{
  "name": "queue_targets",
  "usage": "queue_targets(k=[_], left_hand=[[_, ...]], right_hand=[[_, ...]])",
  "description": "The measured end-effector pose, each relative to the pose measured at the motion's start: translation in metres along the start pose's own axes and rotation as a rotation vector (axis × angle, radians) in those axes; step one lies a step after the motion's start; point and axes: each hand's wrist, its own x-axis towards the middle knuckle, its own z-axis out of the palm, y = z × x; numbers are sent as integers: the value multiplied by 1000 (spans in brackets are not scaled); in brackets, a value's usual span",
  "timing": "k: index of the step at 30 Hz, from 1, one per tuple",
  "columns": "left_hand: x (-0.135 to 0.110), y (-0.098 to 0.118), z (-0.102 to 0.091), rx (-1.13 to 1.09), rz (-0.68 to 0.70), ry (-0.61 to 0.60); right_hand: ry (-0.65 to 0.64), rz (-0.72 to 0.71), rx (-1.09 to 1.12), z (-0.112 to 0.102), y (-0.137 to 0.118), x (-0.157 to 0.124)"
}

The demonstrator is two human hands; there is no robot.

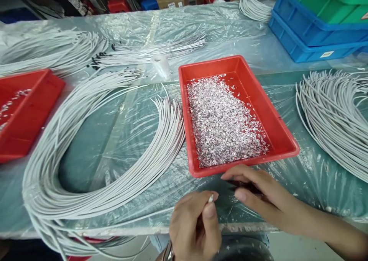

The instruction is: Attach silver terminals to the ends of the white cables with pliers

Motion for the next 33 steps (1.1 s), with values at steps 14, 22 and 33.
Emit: queue_targets(k=[14,22,33], left_hand=[[18,1,6,-213,134,-362],[15,-3,8,-216,132,-447],[15,-9,13,-109,285,-477]], right_hand=[[83,-291,-120,-21,0,-4],[43,-280,-201,-26,-2,-3],[30,-121,-256,-26,-3,-5]])
